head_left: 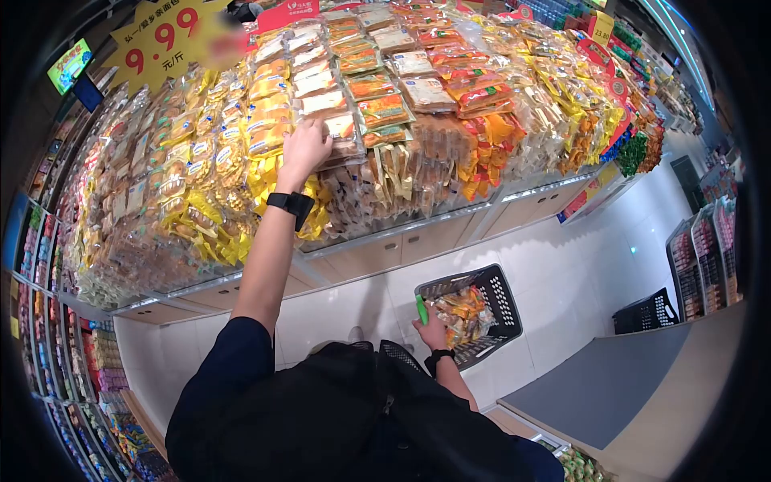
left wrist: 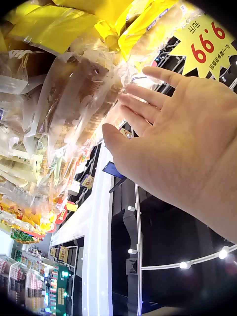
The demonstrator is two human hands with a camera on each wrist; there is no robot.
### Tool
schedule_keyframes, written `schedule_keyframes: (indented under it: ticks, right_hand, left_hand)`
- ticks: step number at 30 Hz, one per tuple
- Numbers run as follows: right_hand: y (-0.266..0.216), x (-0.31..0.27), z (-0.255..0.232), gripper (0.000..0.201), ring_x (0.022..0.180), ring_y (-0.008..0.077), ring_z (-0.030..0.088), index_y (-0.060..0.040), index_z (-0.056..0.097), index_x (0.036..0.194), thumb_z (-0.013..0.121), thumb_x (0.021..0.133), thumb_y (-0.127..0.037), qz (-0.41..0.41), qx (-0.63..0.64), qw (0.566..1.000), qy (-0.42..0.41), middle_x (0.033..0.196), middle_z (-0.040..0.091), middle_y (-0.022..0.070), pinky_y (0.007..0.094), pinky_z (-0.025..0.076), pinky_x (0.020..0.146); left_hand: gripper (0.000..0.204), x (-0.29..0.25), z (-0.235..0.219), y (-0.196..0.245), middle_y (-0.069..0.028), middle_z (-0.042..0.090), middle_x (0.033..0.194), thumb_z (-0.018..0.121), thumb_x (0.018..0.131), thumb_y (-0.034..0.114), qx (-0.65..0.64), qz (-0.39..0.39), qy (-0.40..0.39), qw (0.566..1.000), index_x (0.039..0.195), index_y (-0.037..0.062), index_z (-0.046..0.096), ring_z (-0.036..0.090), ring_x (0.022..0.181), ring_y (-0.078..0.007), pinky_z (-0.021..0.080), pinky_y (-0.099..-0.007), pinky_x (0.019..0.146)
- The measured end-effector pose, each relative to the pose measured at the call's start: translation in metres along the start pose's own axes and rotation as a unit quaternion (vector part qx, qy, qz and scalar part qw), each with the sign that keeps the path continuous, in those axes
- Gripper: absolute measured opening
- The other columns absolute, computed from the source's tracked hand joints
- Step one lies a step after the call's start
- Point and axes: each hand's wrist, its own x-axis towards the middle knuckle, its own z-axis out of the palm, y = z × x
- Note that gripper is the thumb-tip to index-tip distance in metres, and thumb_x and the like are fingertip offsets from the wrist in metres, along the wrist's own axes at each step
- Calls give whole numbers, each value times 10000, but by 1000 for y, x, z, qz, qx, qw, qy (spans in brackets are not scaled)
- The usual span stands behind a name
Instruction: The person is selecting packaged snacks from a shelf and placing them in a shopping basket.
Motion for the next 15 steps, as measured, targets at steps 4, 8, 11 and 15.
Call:
schedule_keyframes:
  ticks: [4, 8, 11, 15]
  right_hand:
    - [3, -47, -5, 577, 945, 451, 645, -63, 563, 1273, 718, 813, -375, 66, -99, 992, 33, 970, 680, 253, 523, 513, 826]
    - [-8, -63, 6, 454, 896, 440, 662, -50, 630, 1137, 692, 827, -375, 139, -137, 981, 27, 912, 688, 251, 535, 525, 790]
    - [-14, -68, 17, 387, 874, 425, 672, -44, 669, 1043, 684, 833, -369, 154, -155, 973, 70, 883, 690, 246, 528, 531, 784]
    - [-31, -69, 23, 363, 854, 417, 678, -44, 697, 979, 690, 829, -375, 178, -172, 966, 70, 884, 696, 232, 508, 545, 772]
  left_hand:
    - [305, -45, -10, 4, -162, 693, 961, 631, 885, 288, -53, 69, 70, 994, 1024, 19, 665, 660, 943, -337, 510, -460, 812]
    - [230, -120, -34, 44, -165, 711, 872, 652, 891, 252, -190, 131, -40, 972, 937, 37, 720, 682, 791, -339, 534, -421, 746]
    - [295, -158, -7, 37, -154, 716, 905, 637, 893, 317, -231, 154, -154, 948, 957, 39, 712, 681, 829, -333, 536, -441, 771]
    - [440, -227, 72, 6, -172, 716, 993, 582, 930, 445, -229, 163, -436, 855, 1058, 41, 698, 677, 898, -370, 532, -452, 837]
